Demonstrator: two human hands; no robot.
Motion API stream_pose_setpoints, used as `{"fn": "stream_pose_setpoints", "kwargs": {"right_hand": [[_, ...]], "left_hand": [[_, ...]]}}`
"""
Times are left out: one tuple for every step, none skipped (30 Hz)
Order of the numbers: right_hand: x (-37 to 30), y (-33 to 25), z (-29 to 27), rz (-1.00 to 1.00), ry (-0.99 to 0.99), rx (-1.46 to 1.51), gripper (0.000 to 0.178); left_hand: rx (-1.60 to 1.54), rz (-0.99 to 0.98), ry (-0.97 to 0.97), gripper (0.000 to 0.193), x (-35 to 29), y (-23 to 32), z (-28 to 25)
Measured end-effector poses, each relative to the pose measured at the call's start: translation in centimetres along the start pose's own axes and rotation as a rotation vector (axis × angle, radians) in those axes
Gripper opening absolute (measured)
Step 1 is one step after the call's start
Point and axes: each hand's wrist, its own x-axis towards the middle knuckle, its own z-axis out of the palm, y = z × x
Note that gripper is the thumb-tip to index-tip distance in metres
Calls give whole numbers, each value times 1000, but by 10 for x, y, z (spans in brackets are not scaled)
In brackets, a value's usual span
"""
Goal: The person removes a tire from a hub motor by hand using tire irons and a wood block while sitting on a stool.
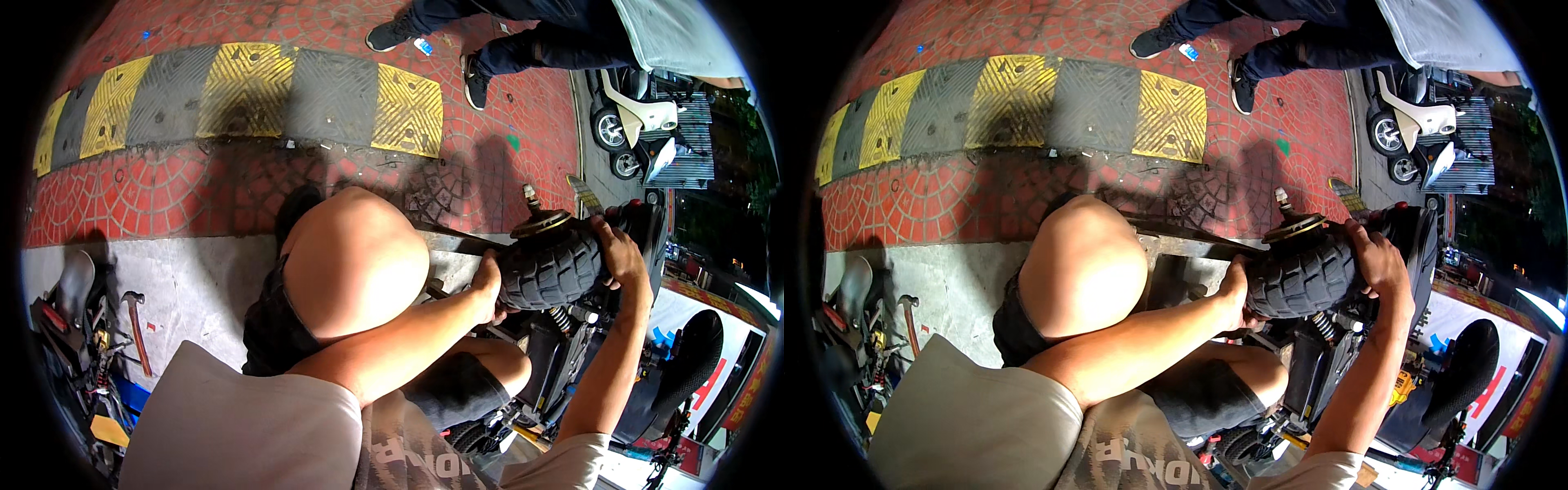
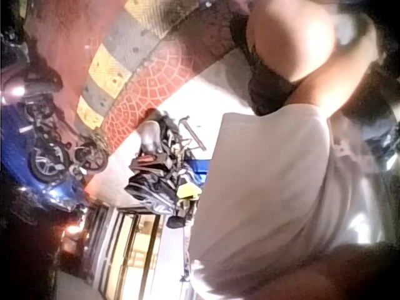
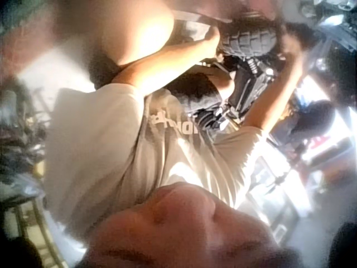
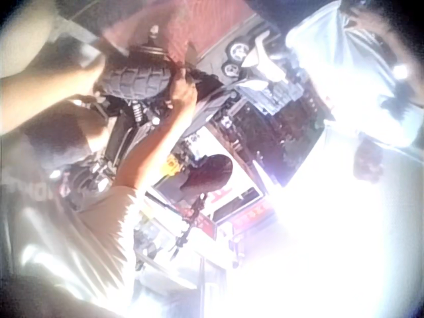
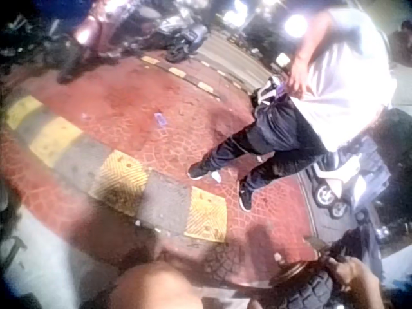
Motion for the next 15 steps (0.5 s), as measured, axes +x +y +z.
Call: {"fn": "stream_pose_setpoints", "kwargs": {"right_hand": [[0, 0, 0, 0, -6, -2, 90], [-1, -1, -1, 10, -10, -11, 88], [-2, -5, -1, 16, -14, -20, 86], [-2, -6, -1, 22, -18, -29, 84], [-2, -5, -1, -21, -18, -44, 80], [-2, -3, 0, -63, -17, -59, 77], [-2, -3, 0, -105, -16, -73, 74], [-3, -4, -1, -94, -22, -78, 71], [-6, -9, -2, -79, -28, -83, 68], [-9, -10, -3, -65, -34, -88, 66], [-4, -1, -1, -152, -13, -134, 67], [4, 16, 2, -230, 9, -179, 68], [8, 22, 4, -268, 20, -217, 69], [12, 27, 7, -306, 33, -255, 71], [15, 27, 7, -292, 36, -286, 72]], "left_hand": [[-11, -9, 23, 75, -2, 0, 1], [-23, -18, 47, 75, -4, 0, 3], [-35, -23, 70, 75, -4, 0, 4], [-25, -21, 65, 75, -5, 1, 3], [-14, -19, 61, 75, -6, 2, 3], [-2, -19, 55, 75, -6, 3, 3], [-6, -24, 51, 75, -6, 3, 2], [-10, -27, 47, 75, -5, 4, 2], [-13, -34, 42, 75, -5, 4, 1], [-16, -34, 36, 76, -4, 4, 1], [-19, -34, 31, 76, -2, 3, 1], [-17, -39, 25, 77, -1, 1, 1], [-12, -33, 28, 78, -1, 2, 1], [-6, -26, 30, 78, -1, 2, 0], [1, -20, 32, 79, -2, 2, 0]]}}
